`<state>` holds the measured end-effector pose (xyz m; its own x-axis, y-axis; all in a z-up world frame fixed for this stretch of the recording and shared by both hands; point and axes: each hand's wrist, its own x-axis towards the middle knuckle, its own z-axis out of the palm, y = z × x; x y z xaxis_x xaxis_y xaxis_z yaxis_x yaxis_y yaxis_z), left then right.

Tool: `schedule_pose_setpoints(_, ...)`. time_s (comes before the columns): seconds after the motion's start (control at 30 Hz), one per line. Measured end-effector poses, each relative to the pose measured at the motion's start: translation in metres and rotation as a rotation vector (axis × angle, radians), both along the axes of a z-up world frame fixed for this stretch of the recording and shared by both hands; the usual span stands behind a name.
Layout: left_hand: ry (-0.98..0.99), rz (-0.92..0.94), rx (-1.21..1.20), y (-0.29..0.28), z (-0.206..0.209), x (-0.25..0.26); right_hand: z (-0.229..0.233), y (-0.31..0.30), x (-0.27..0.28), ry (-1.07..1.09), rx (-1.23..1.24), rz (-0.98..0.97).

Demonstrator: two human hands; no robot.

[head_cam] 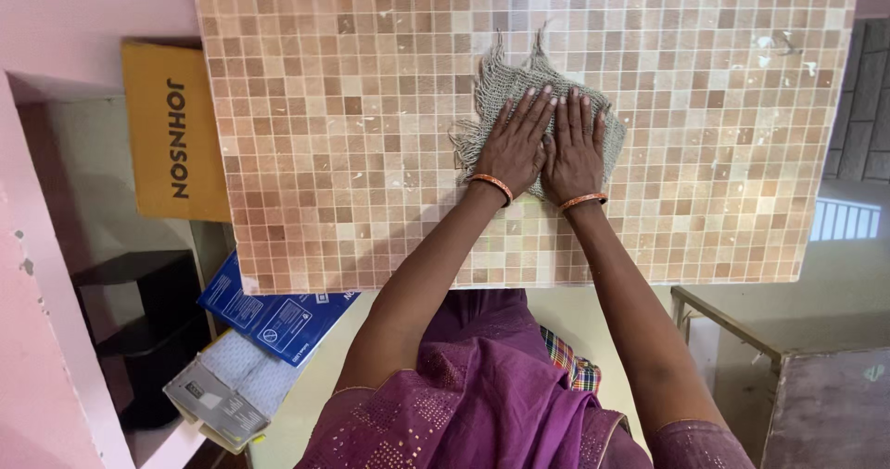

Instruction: The person wipes a tiled counter and then a wooden cabinet using a cloth, handling the cloth with both hands.

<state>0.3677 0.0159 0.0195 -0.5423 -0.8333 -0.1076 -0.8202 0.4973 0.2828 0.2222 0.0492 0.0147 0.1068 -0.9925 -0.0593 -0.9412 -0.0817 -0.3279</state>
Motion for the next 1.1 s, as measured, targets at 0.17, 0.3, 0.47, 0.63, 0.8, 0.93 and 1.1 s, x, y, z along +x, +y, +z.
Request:
schedule_pose_setpoints(0.17, -0.025, 0.138, 0.035, 0.004, 0.010, 0.073, 0.006, -0.016, 0.070, 0.015, -0.021, 0.145)
schedule_pose_setpoints(0.3, -0.024, 0.259, 0.030, 0.011, 0.011, 0.123, 0.010, -0.024, 0.123, 0.019, -0.019, 0.240)
schedule_pose_setpoints(0.47, -0.037, 0.393, -0.024, 0.021, 0.004, 0.177, 0.013, -0.031, 0.182, 0.015, 0.004, 0.339)
schedule_pose_setpoints(0.63, -0.065, 0.488, -0.034, 0.035, -0.001, 0.226, 0.013, -0.034, 0.232, 0.012, -0.013, 0.447)
schedule_pose_setpoints(0.8, -0.038, 0.606, -0.070, 0.053, -0.001, 0.267, 0.017, -0.030, 0.279, 0.006, -0.008, 0.536)
schedule_pose_setpoints(0.93, -0.099, 0.677, -0.053, 0.070, 0.000, 0.296, 0.024, -0.021, 0.314, 0.037, 0.016, 0.606)
schedule_pose_setpoints(1.1, -0.135, 0.759, 0.016, 0.097, 0.004, 0.330, 0.027, -0.005, 0.355, 0.094, 0.052, 0.702)
